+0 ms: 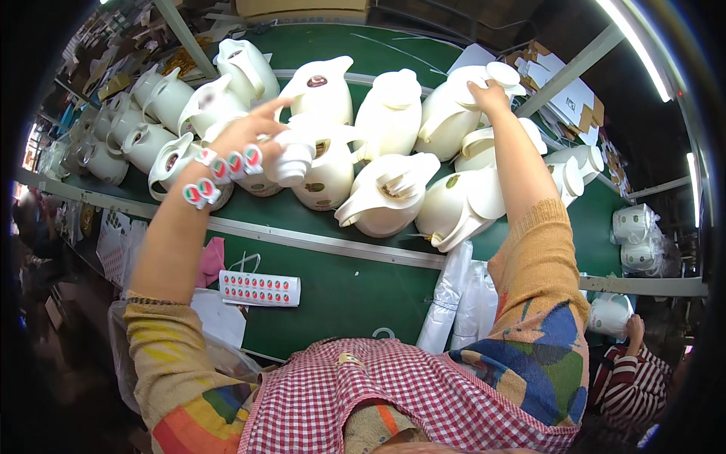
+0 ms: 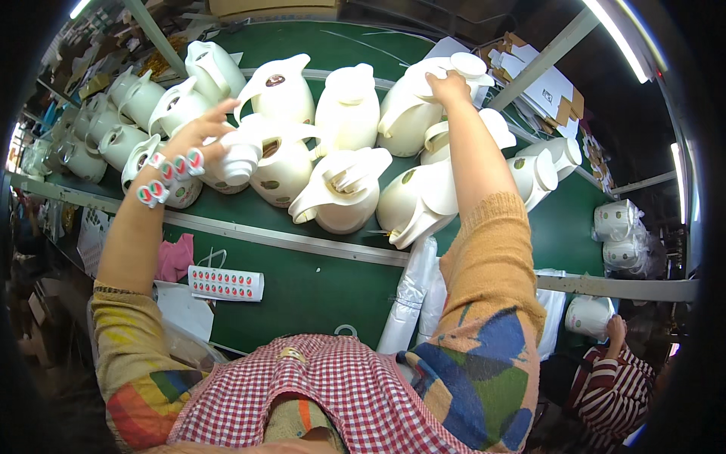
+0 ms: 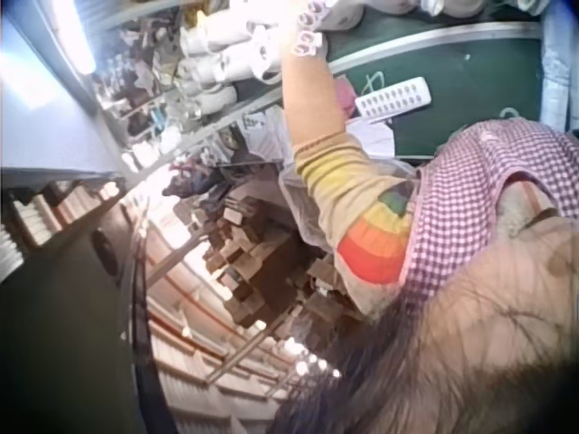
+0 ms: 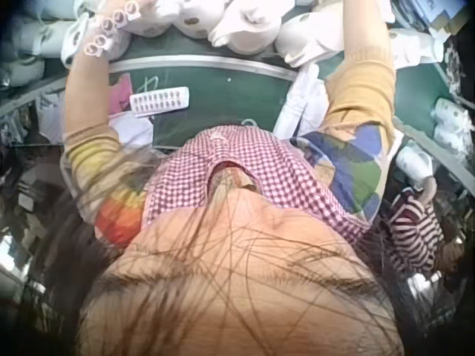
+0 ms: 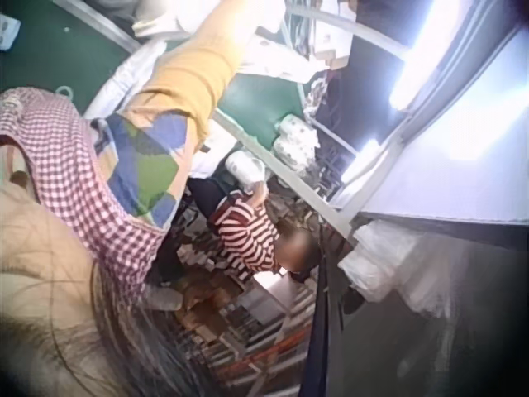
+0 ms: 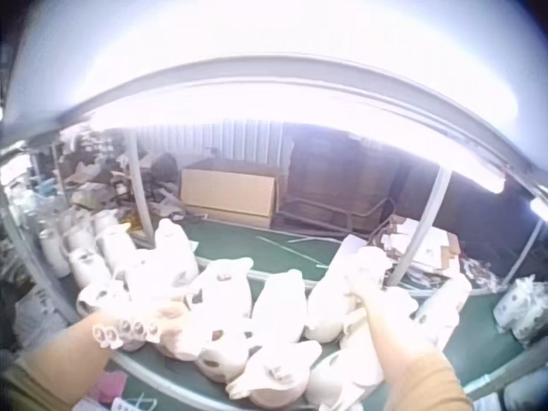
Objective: The person repeatedly picks up white plastic pitchers, applies a small round sticker to each, and places them on a green work surface. They also attach a tag to the handle of one pitcher and retrieve small white plastic caps from a bag, placing them on the table.
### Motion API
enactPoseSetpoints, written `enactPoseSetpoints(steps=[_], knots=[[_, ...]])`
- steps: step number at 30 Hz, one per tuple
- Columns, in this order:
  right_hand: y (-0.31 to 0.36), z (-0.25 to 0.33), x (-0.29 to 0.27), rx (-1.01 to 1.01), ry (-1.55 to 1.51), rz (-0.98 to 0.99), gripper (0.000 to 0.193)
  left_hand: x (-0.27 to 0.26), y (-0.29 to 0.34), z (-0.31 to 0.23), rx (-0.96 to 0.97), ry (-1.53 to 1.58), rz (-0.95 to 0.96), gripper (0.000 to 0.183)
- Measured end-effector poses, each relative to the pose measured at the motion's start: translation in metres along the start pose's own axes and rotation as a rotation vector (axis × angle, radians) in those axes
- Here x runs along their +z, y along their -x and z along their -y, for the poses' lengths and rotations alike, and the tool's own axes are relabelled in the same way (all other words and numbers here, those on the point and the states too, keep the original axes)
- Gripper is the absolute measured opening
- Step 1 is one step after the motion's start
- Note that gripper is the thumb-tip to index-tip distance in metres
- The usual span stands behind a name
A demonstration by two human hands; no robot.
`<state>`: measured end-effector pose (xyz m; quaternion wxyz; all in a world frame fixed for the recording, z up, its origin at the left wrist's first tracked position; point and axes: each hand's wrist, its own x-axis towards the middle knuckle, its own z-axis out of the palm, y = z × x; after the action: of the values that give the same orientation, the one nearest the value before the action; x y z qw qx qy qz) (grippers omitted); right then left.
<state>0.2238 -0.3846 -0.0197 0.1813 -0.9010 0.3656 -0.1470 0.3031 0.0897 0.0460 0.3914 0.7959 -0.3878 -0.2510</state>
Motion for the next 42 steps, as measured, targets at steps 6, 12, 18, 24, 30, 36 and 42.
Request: enactPoseSetpoints(steps=[6,12,18,24,30,36,42], knots=[[0.042,0.015,-0.043,-0.290,-0.390,-0.214,0.045,-0.041,-0.063,-0.002,0.071,-0.119,-0.249,0.036],[0.255,0.022,-0.106,-0.680,-0.521,0.023,0.021,-0.018,-0.087,0.015,0.102,-0.152,-0.265,0.033],[0.395,0.030,0.014,-0.559,-0.637,0.582,0.034,-0.024,-0.030,0.032,0.135,-0.027,-0.187,0.034],[0.471,0.083,0.143,-1.025,-0.246,0.955,0.071,0.053,0.094,0.063,-0.205,0.317,0.009,0.029],[0.491,0.062,0.168,-0.984,-0.435,0.957,0.038,0.145,0.285,0.169,-0.512,-0.172,0.286,0.047],[0.472,0.034,0.133,-0.573,-0.518,0.791,0.028,0.209,0.352,0.164,-0.706,-0.206,0.344,0.073],[0.479,0.008,0.095,-0.347,-0.531,0.773,0.026,0.154,0.308,0.169,-0.450,0.244,0.219,0.042]])
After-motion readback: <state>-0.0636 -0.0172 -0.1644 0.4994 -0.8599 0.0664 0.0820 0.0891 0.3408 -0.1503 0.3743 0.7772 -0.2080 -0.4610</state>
